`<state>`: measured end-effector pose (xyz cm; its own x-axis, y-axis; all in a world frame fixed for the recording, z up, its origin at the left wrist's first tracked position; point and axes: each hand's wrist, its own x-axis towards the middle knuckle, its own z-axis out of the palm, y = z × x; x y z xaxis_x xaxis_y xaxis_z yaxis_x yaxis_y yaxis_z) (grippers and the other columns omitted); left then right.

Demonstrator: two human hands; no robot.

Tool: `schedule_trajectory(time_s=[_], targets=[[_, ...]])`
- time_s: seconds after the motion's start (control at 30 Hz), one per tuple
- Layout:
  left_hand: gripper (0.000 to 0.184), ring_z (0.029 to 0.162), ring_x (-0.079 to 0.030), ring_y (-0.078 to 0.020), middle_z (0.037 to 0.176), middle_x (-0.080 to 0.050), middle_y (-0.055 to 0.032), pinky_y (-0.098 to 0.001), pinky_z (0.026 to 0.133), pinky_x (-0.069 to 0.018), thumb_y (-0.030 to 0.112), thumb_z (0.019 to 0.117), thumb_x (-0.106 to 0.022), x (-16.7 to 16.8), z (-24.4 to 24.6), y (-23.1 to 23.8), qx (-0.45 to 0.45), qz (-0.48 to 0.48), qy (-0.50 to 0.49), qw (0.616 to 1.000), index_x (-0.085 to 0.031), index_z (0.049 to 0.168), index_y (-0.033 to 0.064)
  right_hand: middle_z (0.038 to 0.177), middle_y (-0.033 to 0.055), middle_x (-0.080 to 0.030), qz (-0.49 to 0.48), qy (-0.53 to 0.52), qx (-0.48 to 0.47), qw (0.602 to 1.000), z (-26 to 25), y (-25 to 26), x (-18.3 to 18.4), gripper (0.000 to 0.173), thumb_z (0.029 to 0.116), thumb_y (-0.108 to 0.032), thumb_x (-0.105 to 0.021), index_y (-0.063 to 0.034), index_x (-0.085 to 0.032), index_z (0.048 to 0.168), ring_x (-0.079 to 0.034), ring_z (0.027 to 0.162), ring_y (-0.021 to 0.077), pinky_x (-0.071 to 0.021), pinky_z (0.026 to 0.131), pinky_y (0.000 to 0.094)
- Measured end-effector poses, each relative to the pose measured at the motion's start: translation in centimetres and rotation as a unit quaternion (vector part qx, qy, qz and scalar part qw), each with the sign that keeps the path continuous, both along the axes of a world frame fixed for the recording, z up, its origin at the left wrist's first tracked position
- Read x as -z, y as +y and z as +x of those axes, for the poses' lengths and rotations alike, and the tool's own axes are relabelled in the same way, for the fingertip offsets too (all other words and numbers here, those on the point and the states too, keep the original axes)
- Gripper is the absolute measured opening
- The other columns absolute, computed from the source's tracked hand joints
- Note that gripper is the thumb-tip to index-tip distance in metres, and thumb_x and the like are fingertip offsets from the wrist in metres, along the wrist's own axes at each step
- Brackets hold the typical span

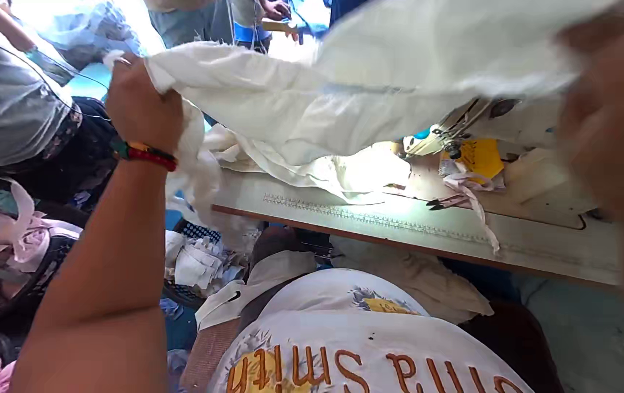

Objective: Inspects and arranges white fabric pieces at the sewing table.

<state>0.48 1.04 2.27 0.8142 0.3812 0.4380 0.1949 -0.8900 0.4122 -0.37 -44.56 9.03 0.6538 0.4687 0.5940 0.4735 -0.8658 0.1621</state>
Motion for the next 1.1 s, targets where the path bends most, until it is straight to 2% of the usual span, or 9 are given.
schedule_trajectory(time_s=[0.07,0.2,0.27,0.33,0.4,0.57,0.67,0.83,1.1], targets=[[0.041,0.126,-0.053,-0.0551,0.14,-0.052,-0.0346,-0.0744,0.098,-0.0397,0.017,0.0973,-0.054,-1.1,1.1,0.4,-0.013,0.05,0.008,0.999,-0.061,0.131,-0.0047,0.13,0.0377,-0.056,0.004,-0.002,0.013,1.0,-1.1,2.6,3.9,0.031,0.1038,-0.001,-0.046,0.0071,-0.06,0.13,-0.062,0.1,0.0587,-0.0498,0.074,0.0687],[0.039,0.12,-0.055,-0.0612,0.139,-0.051,-0.0374,-0.0777,0.09,-0.0424,0.012,0.1006,-0.053,1.2,4.4,0.5,-0.011,0.117,0.069,0.991,-0.057,0.135,-0.006,0.126,0.0319,-0.064,0.012,0.0,0.029,0.999,1.2,3.8,13.3,0.029,0.0943,0.007,-0.057,0.006,-0.068,0.121,-0.069,0.093,0.0498,-0.0567,0.07,0.0588],[0.035,0.111,-0.057,-0.0652,0.133,-0.054,-0.041,-0.0802,0.081,-0.0448,0.006,0.0997,-0.056,5.1,5.3,0.5,0.029,0.149,0.14,0.978,-0.059,0.131,-0.0088,0.125,0.032,-0.062,0.004,0.148,0.065,0.987,1.7,4.3,17.7,0.028,0.0941,0.006,-0.06,0.005,-0.067,0.122,-0.066,0.098,0.052,-0.0547,0.074,0.0643],[0.041,0.111,-0.058,-0.0642,0.134,-0.055,-0.0384,-0.0805,0.08,-0.0454,0.004,0.0964,-0.061,8.6,5.6,0.8,0.067,0.147,0.214,0.963,-0.061,0.137,0.0026,0.126,0.0304,-0.062,0.034,0.286,0.089,0.954,2.1,4.3,20.3,0.024,0.097,-0.006,-0.063,-0.0014,-0.07,0.119,-0.063,0.11,0.0509,-0.0516,0.085,0.066],[0.049,0.111,-0.059,-0.0617,0.137,-0.055,-0.0344,-0.0795,0.08,-0.0464,0.007,0.093,-0.068,10.9,5.7,1.6,0.075,0.133,0.239,0.959,-0.061,0.141,0.0105,0.138,0.0299,-0.057,0.102,0.34,0.072,0.932,1.7,3.5,20.7,0.03,0.1006,-0.021,-0.064,-0.0095,-0.071,0.127,-0.057,0.124,0.049,-0.0486,0.097,0.0649],[0.045,0.103,-0.063,-0.0599,0.129,-0.059,-0.0354,-0.0776,0.075,-0.0476,0.01,0.0955,-0.066,11.9,4.3,3.4,0.086,0.129,0.194,0.969,-0.063,0.14,0.0098,0.136,0.0273,-0.059,0.145,0.157,-0.016,0.977,-0.6,4.0,17.2,0.026,0.098,-0.02,-0.06,-0.0067,-0.076,0.114,-0.06,0.119,0.0484,-0.048,0.095,0.0643],[0.042,0.101,-0.063,-0.06,0.128,-0.06,-0.0356,-0.0769,0.076,-0.0479,0.009,0.0989,-0.06,12.2,4.0,3.8,0.087,0.123,0.188,0.971,-0.062,0.141,0.0112,0.145,0.0198,-0.058,0.115,0.092,-0.062,0.987,1.2,6.5,17.3,0.042,0.1012,-0.03,-0.055,-0.0106,-0.066,0.136,-0.052,0.134,0.0409,-0.038,0.109,0.0602],[0.042,0.102,-0.064,-0.0573,0.126,-0.061,-0.0334,-0.0751,0.077,-0.0489,0.01,0.101,-0.056,13.2,3.2,4.6,0.066,0.098,0.176,0.977,-0.062,0.143,0.0168,0.162,0.0144,-0.039,0.082,0.332,-0.025,0.939,5.7,7.1,23.6,0.055,0.1056,-0.038,-0.051,-0.0159,-0.046,0.155,-0.029,0.153,0.037,-0.0258,0.118,0.0652],[0.044,0.102,-0.062,-0.0459,0.109,-0.064,-0.0296,-0.0648,0.089,-0.0477,0.03,0.1037,-0.059,12.0,-3.8,6.5,0.054,-0.077,0.055,0.994,-0.06,0.137,0.0015,0.154,0.0213,-0.048,0.203,0.21,-0.079,0.953,3.1,6.5,23.3,0.049,0.103,-0.036,-0.053,-0.0084,-0.059,0.143,-0.045,0.142,0.0423,-0.0401,0.11,0.0618]])
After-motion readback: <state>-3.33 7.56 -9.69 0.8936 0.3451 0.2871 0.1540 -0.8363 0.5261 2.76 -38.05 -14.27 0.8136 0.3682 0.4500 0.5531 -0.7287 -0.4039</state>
